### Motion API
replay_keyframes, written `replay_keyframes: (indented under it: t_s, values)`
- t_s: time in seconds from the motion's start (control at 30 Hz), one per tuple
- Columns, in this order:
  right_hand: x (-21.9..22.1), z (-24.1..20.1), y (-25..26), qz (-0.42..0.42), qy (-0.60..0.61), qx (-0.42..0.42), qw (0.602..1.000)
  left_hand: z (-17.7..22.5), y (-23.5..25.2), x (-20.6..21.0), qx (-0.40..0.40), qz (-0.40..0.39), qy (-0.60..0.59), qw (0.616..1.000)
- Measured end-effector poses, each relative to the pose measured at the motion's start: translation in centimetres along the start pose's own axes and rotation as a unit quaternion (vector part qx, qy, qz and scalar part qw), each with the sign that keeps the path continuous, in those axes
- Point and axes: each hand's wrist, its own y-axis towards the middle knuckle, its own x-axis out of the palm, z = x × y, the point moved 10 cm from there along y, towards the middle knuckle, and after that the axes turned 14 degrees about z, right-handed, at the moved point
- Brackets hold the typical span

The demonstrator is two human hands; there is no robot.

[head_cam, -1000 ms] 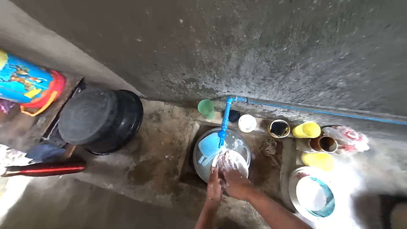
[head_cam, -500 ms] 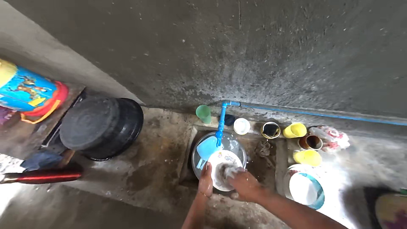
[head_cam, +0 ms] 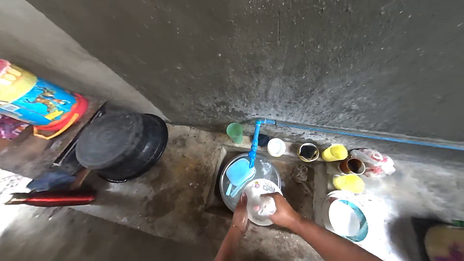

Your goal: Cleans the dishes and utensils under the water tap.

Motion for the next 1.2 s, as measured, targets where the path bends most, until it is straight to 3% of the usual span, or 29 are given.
replay_keyframes:
  t_s: [0.07,0.17,0.23,0.37,0.47,0.57,0.67,0.8,0.97,1.07,1.13,1.2]
  values:
    - [-1.0,-0.3,-0.2,0.022,0.03,0.038,0.999,-0.2,-0.2,0.2,-0.002,0.004,-0.007,1.0]
    - [1.2,1.5,-0.4,-0.079,-0.108,0.069,0.989,0.5,-0.6,0.7,0.008,-0.01,-0.06,0.998]
    - [3.9,2.8,-1.1,-0.127,-0.127,0.081,0.98,1.4,-1.0,1.4,0.031,-0.026,-0.073,0.996]
    - [5.5,2.4,-3.6,-0.157,-0.169,0.034,0.972,3.1,-1.2,-0.3,0.067,0.065,0.052,0.994]
    - [4.1,4.6,-3.5,-0.215,-0.267,0.067,0.937,2.6,-1.3,-1.0,0.057,0.075,0.073,0.993]
    - [4.6,4.5,-2.9,-0.238,-0.225,0.059,0.943,2.2,-1.6,1.3,0.054,0.01,0.071,0.996]
    - [5.7,3.6,-4.4,-0.289,-0.194,0.022,0.937,2.8,-0.7,0.4,0.074,-0.003,0.115,0.991]
    - [4.0,5.6,-3.6,-0.256,-0.271,0.045,0.927,2.1,-0.2,0.0,0.049,-0.018,0.107,0.993]
    - [5.8,3.0,-4.0,-0.253,-0.212,0.023,0.944,3.5,0.1,2.1,0.023,-0.059,0.148,0.987]
    - [4.1,1.6,-3.1,-0.14,-0.141,0.002,0.98,2.8,0.0,2.0,-0.103,-0.048,0.068,0.991]
    - [0.3,1.0,-1.4,0.031,0.022,0.055,0.998,2.0,-0.7,3.8,-0.153,-0.08,-0.074,0.982]
    - [-3.1,2.1,-0.3,0.176,0.195,0.14,0.955,1.5,-1.0,4.9,-0.158,-0.1,-0.196,0.963]
